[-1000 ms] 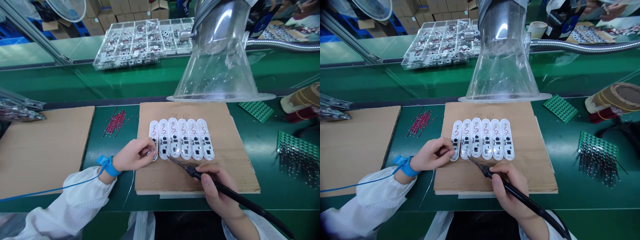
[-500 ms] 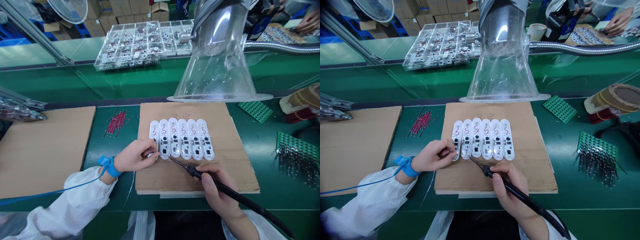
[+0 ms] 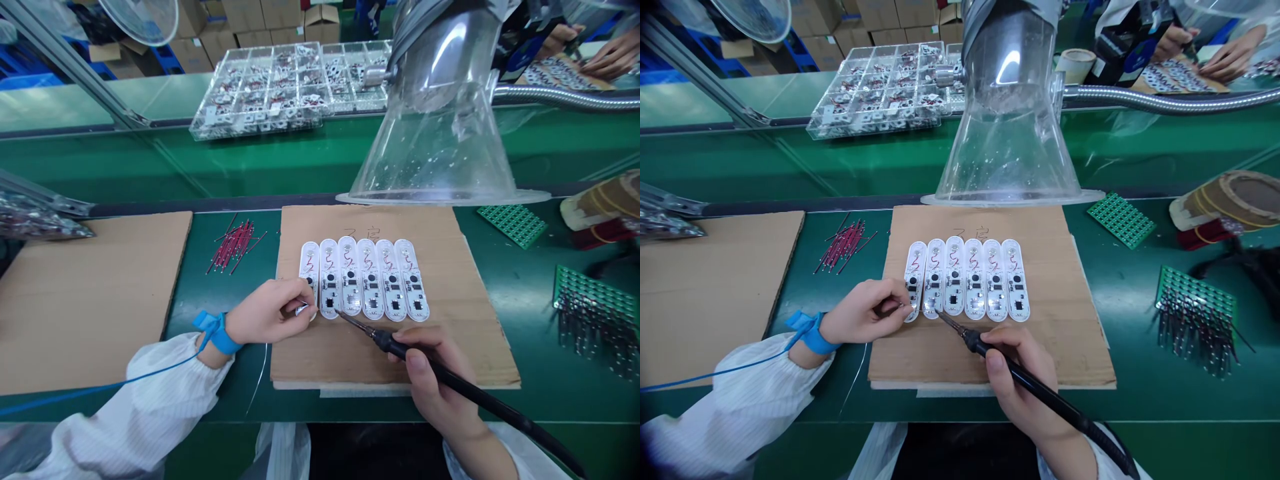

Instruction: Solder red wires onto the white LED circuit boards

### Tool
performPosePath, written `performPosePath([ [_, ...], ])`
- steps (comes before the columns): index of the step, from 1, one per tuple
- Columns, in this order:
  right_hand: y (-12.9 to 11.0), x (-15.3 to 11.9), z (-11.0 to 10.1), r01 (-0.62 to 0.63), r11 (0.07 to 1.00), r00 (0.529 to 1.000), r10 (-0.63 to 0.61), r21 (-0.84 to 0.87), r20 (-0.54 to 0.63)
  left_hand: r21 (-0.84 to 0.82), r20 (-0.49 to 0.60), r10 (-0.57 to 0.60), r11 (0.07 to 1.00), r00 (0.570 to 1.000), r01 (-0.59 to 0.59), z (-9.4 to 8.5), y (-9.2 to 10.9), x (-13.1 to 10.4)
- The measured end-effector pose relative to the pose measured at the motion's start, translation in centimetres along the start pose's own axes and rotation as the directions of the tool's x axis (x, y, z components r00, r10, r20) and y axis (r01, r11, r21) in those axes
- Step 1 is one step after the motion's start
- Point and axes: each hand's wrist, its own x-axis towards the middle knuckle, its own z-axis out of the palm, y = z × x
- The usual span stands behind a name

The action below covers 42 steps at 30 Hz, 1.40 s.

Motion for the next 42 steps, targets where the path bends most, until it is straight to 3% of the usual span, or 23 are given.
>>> performPosePath([
  [18,-0.5,0.7,0.1,0.034,0.998,0.997,-0.030,-0.056,0.072,0.003,0.040,-0.013,1.000,0.999,0.013,-0.2,0.1,0.0],
  [32,-0.6,0.8,0.0,0.025,1.000,0.996,-0.024,-0.004,0.082,0.016,0.049,0.000,1.000,0.999,0.000,-0.9,0.2,0.0],
  [38,0.1,0.1,0.1,-0.048,0.983,0.994,0.064,0.175,-0.085,0.074,0.102,-0.197,0.979,0.975,0.190,-3.6,-0.7,-0.4],
  [42,-0.3,0.5,0.3,-0.045,0.985,0.990,0.066,0.167,-0.122,0.012,0.128,-0.260,0.965,0.957,0.260,-3.8,-1.0,-0.2],
])
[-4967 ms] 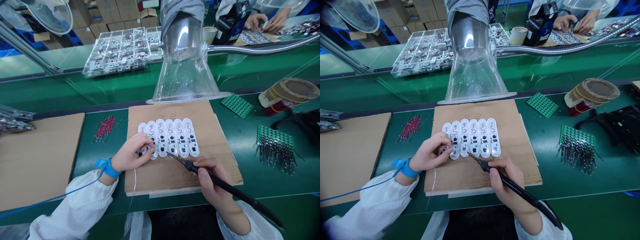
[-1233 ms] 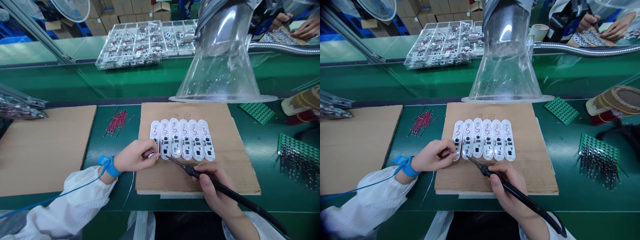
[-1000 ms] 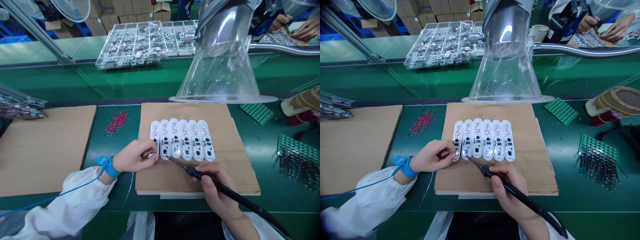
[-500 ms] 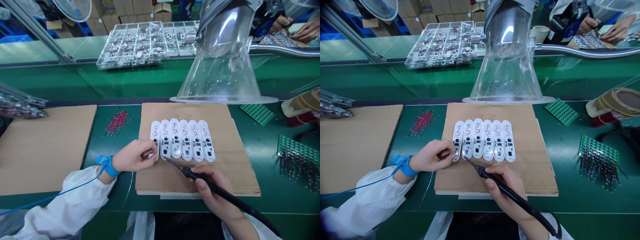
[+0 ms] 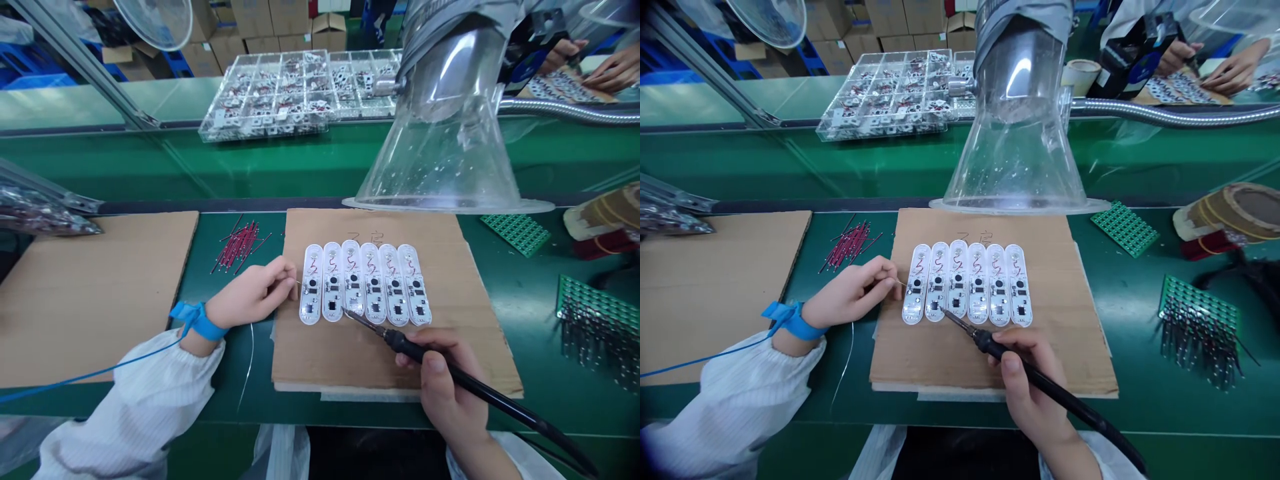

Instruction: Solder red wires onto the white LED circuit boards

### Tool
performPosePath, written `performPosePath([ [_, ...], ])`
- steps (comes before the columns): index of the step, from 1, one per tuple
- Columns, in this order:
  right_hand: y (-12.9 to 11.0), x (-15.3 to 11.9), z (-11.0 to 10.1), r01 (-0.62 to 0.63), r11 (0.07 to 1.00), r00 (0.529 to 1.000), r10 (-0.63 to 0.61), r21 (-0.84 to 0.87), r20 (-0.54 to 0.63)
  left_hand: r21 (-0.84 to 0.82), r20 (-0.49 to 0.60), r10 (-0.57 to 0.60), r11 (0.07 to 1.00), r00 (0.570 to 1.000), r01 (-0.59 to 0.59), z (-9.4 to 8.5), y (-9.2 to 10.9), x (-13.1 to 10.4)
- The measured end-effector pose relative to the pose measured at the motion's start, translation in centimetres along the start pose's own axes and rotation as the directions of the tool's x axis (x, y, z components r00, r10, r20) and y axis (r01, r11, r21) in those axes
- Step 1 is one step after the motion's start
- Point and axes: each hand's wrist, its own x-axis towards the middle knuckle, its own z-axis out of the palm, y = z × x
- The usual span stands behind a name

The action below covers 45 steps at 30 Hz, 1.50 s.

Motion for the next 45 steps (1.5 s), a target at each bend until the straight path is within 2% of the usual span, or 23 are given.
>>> performPosePath([
  [8,0.1,-0.4,-0.1,0.008,0.998,0.999,-0.011,-0.070,-0.039,-0.061,-0.066,0.002,0.998,0.998,-0.006,1.1,0.7,0.3],
  [13,0.1,-0.8,-0.5,0.017,0.988,0.999,-0.012,-0.156,0.035,-0.034,-0.080,0.049,0.998,0.996,-0.052,1.3,0.5,0.1],
  [20,0.6,-0.9,-0.7,0.041,0.982,0.993,-0.020,-0.184,0.114,-0.099,-0.089,0.034,0.994,0.996,-0.042,1.7,1.1,-0.1],
  [23,0.7,-0.9,-0.8,0.032,0.985,0.996,-0.017,-0.172,0.086,-0.226,-0.039,-0.017,0.974,0.999,0.008,1.4,1.1,0.2],
  [26,0.6,-1.0,-0.8,0.028,0.990,0.999,-0.025,-0.140,0.027,-0.293,0.041,0.023,0.956,0.999,-0.010,1.3,1.1,0.4],
  [28,0.4,-1.1,-0.7,0.025,0.991,1.000,-0.023,-0.133,0.014,-0.274,0.031,0.055,0.961,0.998,-0.044,1.2,1.0,0.4],
  [33,0.2,-1.6,0.0,-0.012,0.986,1.000,0.013,-0.168,0.007,-0.255,-0.036,0.018,0.967,0.999,-0.027,1.3,1.0,-0.2],
  [39,0.6,-1.6,0.5,0.002,0.986,0.996,0.013,-0.169,0.091,-0.234,-0.003,0.043,0.971,0.999,-0.042,1.5,1.0,-0.1],
  [45,0.2,-1.2,0.6,0.038,0.988,0.993,-0.020,-0.151,0.115,-0.198,0.016,0.038,0.980,0.999,-0.034,1.8,1.2,0.1],
])
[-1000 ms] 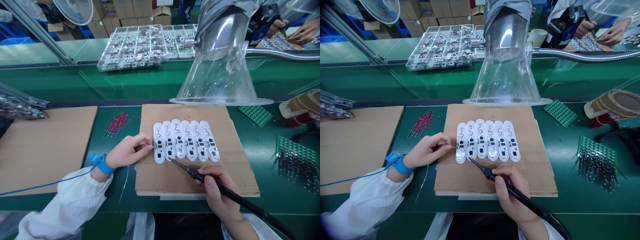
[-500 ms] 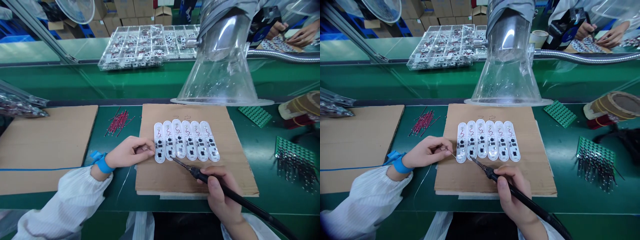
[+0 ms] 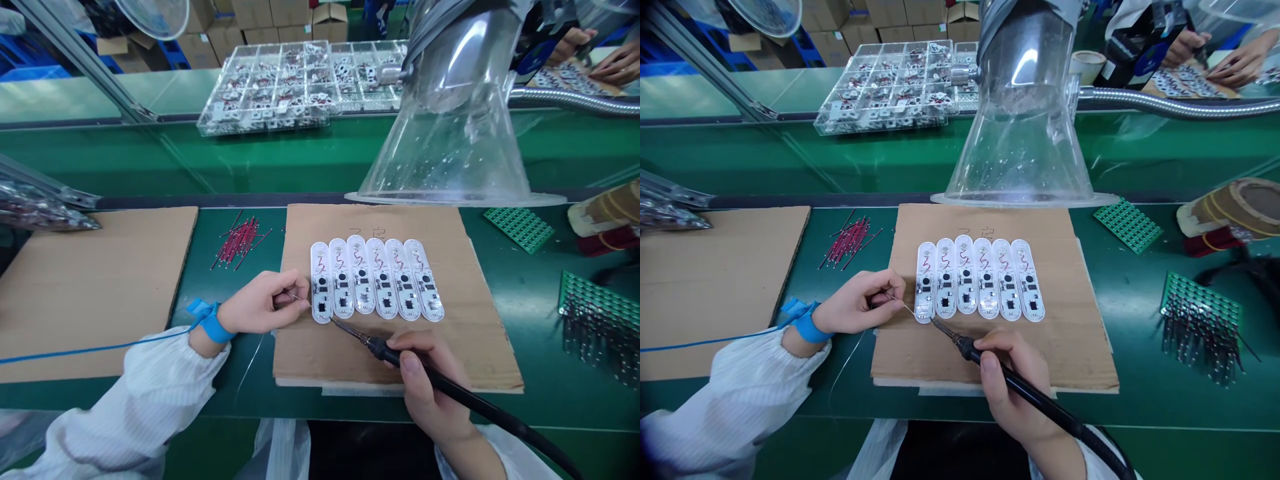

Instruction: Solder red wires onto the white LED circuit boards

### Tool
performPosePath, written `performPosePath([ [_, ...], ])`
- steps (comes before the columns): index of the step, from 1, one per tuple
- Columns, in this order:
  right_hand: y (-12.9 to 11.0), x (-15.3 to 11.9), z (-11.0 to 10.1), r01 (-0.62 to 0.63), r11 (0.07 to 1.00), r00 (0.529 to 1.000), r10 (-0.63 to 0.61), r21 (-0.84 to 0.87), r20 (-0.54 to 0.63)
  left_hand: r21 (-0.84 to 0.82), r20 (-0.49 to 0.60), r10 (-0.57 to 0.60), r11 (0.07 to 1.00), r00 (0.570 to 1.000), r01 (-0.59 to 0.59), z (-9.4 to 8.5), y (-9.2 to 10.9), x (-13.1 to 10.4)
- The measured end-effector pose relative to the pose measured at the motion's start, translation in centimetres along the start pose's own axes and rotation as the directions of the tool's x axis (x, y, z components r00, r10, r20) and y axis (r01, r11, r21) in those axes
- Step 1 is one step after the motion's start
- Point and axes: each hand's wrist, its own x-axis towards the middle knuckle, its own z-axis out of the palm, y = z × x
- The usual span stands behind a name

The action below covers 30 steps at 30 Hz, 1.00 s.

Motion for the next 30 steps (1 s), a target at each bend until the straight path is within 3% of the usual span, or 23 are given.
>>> performPosePath([
  [17,0.38,-0.35,-0.10,-0.029,1.000,0.999,0.029,0.002,-0.019,0.065,0.000,0.022,0.998,1.000,-0.022,-0.18,-0.28,-0.20],
  [30,-0.27,0.38,0.27,0.015,1.000,0.998,-0.014,-0.011,0.055,0.086,-0.013,0.083,0.993,0.996,-0.082,-0.16,-0.64,-0.31],
])
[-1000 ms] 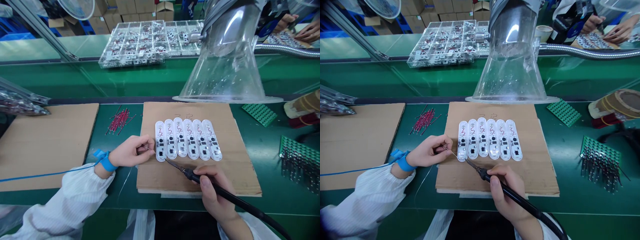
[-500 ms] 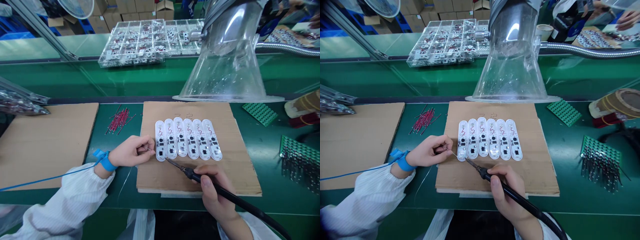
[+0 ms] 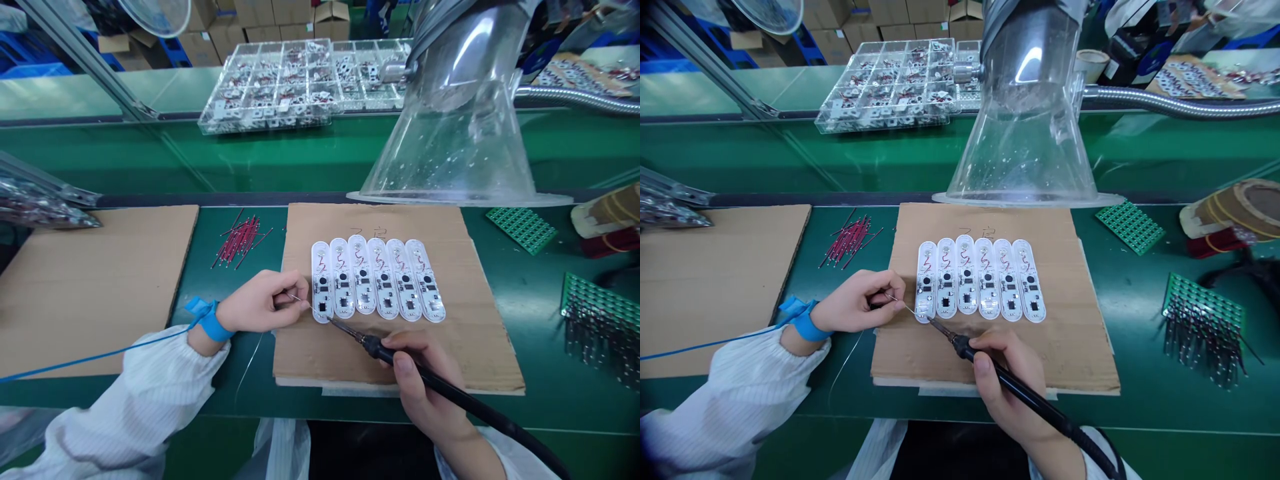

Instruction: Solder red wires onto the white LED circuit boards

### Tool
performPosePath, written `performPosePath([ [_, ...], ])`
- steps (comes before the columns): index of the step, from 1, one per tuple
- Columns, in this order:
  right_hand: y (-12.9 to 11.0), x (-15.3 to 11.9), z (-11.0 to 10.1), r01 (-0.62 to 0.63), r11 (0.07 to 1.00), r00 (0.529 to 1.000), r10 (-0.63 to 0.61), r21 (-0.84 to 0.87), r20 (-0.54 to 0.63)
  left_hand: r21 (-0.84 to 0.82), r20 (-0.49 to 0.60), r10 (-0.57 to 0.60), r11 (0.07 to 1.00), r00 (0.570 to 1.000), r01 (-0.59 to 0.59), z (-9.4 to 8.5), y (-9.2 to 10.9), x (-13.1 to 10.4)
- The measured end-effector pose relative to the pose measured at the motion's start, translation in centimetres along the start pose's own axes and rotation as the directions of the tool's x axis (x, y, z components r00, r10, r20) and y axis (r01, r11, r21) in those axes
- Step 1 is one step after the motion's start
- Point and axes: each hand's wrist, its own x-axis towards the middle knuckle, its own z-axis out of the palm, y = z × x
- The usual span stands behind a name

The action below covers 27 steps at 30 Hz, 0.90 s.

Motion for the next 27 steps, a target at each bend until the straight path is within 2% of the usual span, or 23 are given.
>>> performPosePath([
  [5,0.1,-0.1,-0.1,0.003,1.000,1.000,-0.003,0.004,-0.028,-0.004,0.006,0.012,1.000,1.000,-0.012,-0.1,0.1,0.0],
  [11,-0.5,0.7,0.2,0.021,1.000,1.000,-0.020,-0.020,0.023,-0.001,0.012,0.001,1.000,1.000,-0.001,-0.1,0.2,0.2],
  [16,-0.2,0.4,0.2,0.015,1.000,1.000,-0.015,0.022,-0.020,0.028,0.005,0.018,0.999,1.000,-0.019,-0.2,0.1,0.1],
  [22,-1.2,1.2,0.1,0.060,0.998,0.997,-0.059,-0.036,0.048,0.035,0.013,0.032,0.999,0.999,-0.033,-0.3,0.3,0.1],
  [27,-1.1,1.1,0.1,0.065,0.997,0.997,-0.063,-0.045,0.033,0.046,0.026,0.048,0.998,0.998,-0.049,-0.5,0.3,0.2],
])
